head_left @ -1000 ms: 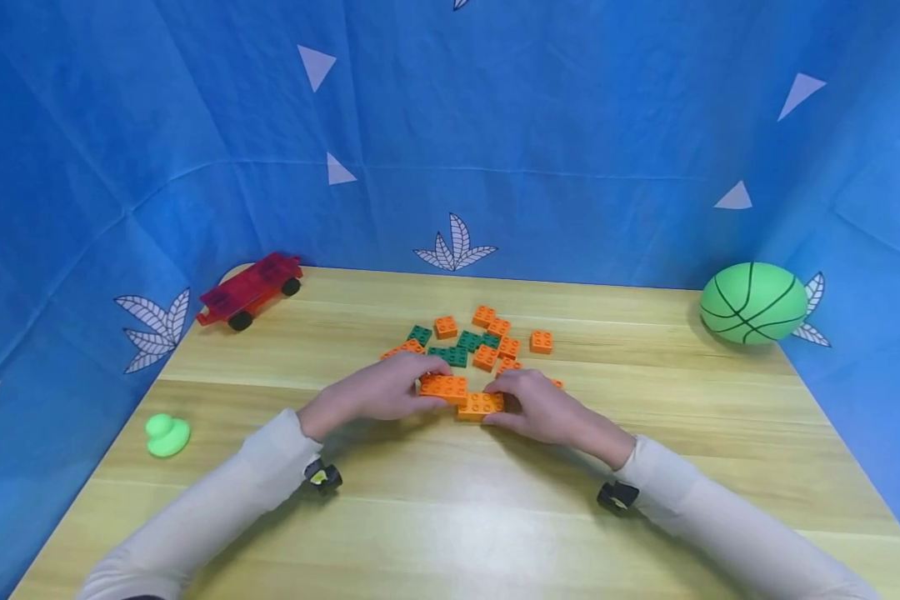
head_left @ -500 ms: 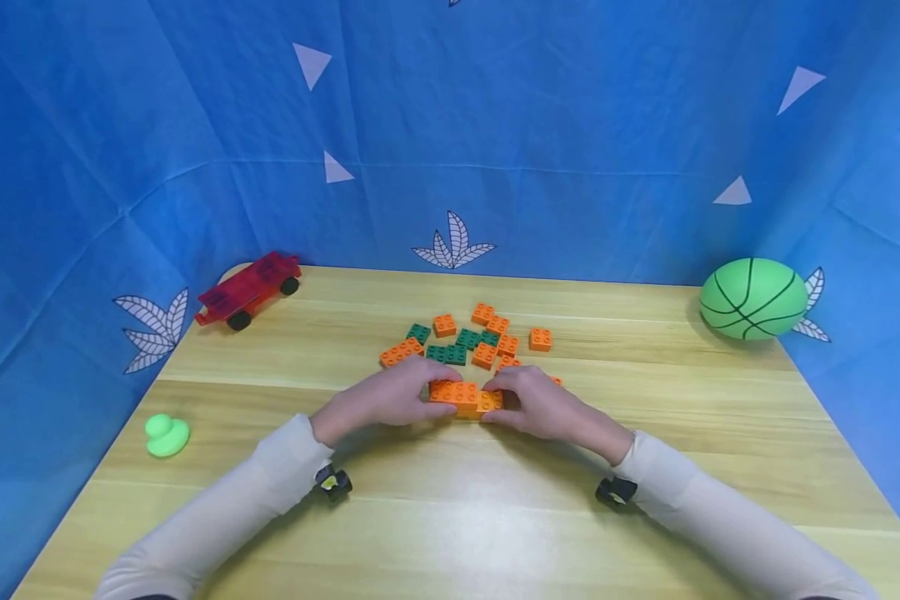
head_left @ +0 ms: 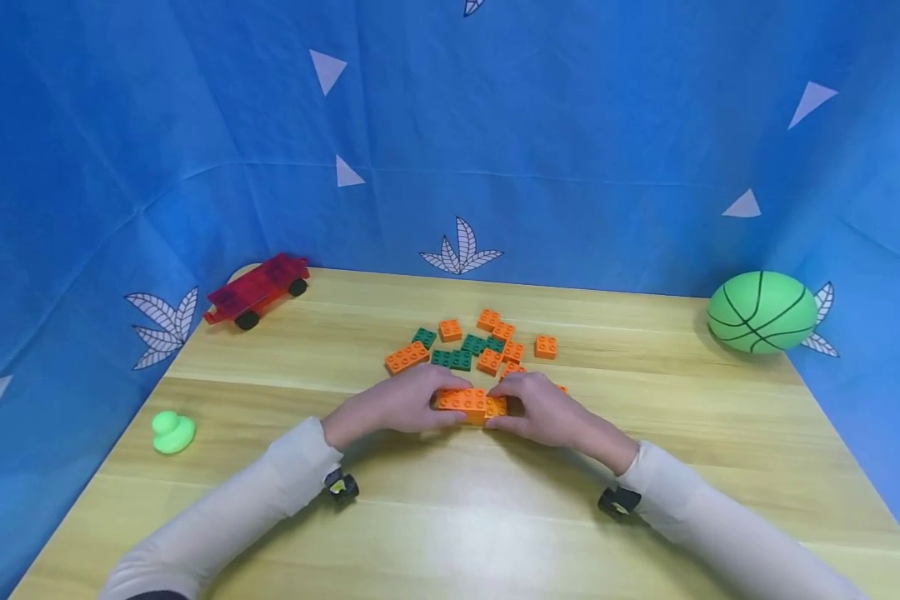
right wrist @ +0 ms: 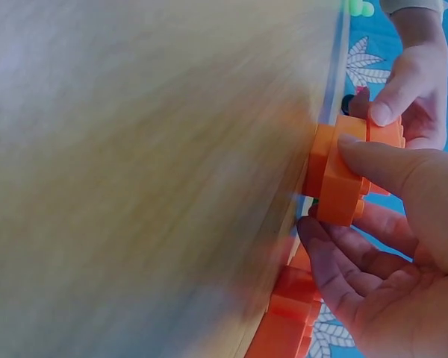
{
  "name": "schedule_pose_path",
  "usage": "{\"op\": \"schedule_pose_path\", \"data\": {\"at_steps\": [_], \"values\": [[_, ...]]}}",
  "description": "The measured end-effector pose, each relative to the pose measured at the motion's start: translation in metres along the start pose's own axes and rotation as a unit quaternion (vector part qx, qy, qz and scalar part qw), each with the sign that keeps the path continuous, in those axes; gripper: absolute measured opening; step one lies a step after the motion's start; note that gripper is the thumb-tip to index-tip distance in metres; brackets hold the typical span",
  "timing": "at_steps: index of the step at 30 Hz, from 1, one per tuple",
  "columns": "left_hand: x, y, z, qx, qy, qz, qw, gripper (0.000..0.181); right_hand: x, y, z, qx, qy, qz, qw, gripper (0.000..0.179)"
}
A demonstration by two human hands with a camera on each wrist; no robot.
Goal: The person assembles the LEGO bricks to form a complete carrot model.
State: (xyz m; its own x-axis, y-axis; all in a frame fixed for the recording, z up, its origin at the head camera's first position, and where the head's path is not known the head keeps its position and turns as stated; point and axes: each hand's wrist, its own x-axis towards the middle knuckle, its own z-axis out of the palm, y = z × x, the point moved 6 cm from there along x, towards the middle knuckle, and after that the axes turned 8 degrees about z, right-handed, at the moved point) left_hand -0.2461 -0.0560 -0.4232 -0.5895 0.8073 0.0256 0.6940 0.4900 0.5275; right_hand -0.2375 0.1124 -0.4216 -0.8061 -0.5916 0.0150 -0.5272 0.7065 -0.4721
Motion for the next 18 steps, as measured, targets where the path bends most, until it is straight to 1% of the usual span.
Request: {"op": "schedule_pose_path", "data": {"at_steps": [6, 10, 14, 18], "values": [[0.0021, -0.0002, 0.0001, -0.010, -0.007, -0.005, 0.9999, 0.045, -0.0009, 0.0016, -0.0011, 0.008, 0.009, -0.005, 0.9999, 0.029], [0.0045, -0.0006, -0.0002, -0.015, -0.027, -0.014, 0.9994, 0.048, 0.0001, 0.0017, -0.0017, 0.010, 0.008, -0.009, 0.9999, 0.029], [0.0065, 0.0000, -0.0001, -0.004, -0.049, -0.028, 0.9984, 0.050, -0.0001, 0.0017, -0.0009, 0.012, 0.009, -0.008, 0.9999, 0.029], [0.0072, 0.0004, 0.0009, 0.002, -0.058, -0.035, 0.9977, 0.050, -0.0014, 0.0022, -0.0003, 0.018, 0.010, -0.003, 0.9998, 0.029]]}}
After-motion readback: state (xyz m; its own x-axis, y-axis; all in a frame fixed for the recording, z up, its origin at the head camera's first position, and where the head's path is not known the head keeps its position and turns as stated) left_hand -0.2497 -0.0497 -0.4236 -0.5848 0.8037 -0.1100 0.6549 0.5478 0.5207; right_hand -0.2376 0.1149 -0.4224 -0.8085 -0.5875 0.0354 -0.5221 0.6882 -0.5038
